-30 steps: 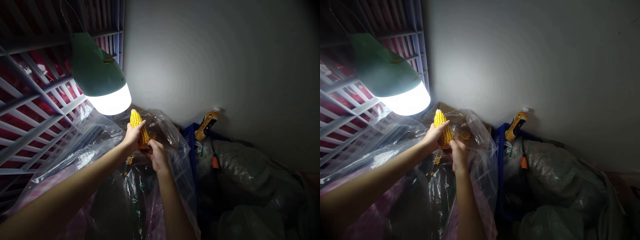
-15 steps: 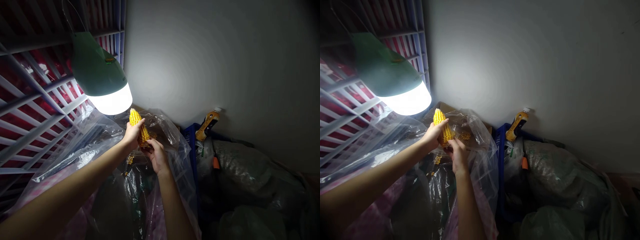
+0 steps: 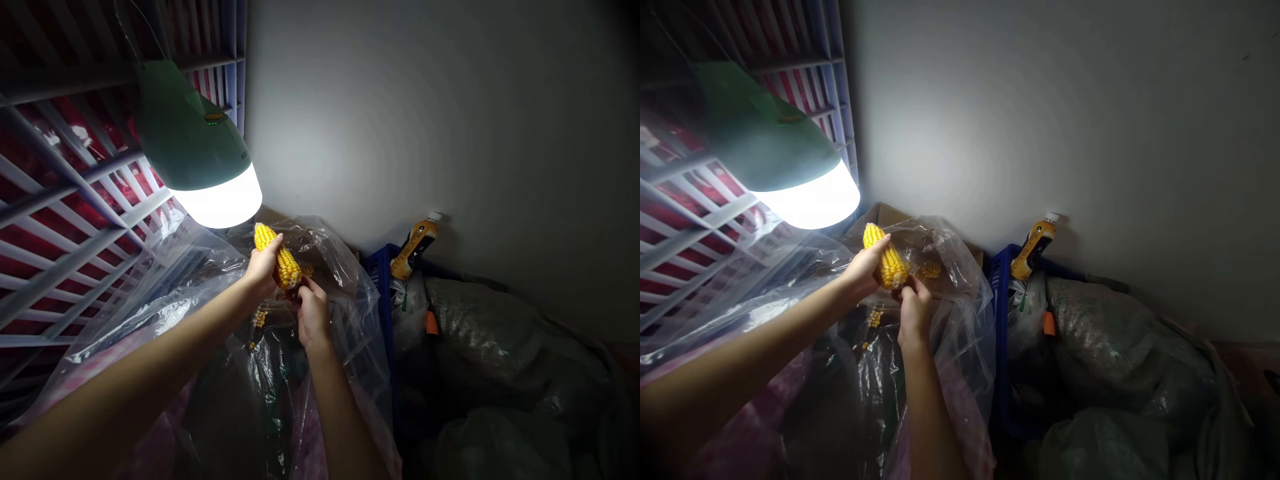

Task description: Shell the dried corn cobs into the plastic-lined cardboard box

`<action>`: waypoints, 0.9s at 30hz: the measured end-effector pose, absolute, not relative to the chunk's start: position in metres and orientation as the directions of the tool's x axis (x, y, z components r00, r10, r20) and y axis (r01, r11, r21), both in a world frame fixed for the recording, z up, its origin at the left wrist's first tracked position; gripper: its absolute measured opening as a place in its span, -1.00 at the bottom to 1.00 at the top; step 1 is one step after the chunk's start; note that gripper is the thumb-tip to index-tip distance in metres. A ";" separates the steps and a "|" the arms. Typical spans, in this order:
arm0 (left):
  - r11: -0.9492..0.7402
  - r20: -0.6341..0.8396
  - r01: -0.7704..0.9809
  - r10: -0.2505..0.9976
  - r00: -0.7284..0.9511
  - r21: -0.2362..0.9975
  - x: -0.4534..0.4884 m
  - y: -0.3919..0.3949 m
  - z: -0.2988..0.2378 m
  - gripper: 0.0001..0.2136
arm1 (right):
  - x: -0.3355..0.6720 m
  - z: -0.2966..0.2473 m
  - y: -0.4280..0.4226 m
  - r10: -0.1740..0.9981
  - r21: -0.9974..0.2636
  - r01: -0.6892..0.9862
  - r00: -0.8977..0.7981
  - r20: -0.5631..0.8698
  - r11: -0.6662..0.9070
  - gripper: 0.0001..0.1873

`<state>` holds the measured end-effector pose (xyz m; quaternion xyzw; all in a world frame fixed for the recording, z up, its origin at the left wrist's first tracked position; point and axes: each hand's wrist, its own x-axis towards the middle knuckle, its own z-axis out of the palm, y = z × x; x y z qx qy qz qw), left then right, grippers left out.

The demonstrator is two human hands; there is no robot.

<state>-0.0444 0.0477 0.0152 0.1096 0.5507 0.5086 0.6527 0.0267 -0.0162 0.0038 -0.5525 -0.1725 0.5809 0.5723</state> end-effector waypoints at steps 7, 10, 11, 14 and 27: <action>0.383 -0.500 -0.459 0.850 -0.163 0.801 -0.043 0.045 0.018 -0.59 | 0.028 0.011 -0.018 0.867 -0.751 -0.564 0.120 -0.485 -0.342 -0.85; 0.408 -0.526 -0.458 0.834 -0.163 0.789 -0.042 0.044 0.021 -0.62 | 0.028 0.010 -0.018 0.880 -0.786 -0.530 0.144 -0.454 -0.318 -0.85; 0.417 -0.537 -0.459 0.827 -0.166 0.784 -0.042 0.044 0.022 -0.63 | 0.027 0.009 -0.018 0.878 -0.787 -0.529 0.148 -0.456 -0.319 -0.85; 0.419 -0.535 -0.456 0.829 -0.161 0.785 -0.043 0.044 0.022 -0.64 | 0.027 0.008 -0.017 0.864 -0.782 -0.528 0.163 -0.477 -0.332 -0.83; 0.409 -0.515 -0.483 0.851 -0.104 0.774 -0.039 0.038 0.016 -0.65 | 0.027 0.010 -0.016 0.850 -0.818 -0.440 0.193 -0.490 -0.371 -0.96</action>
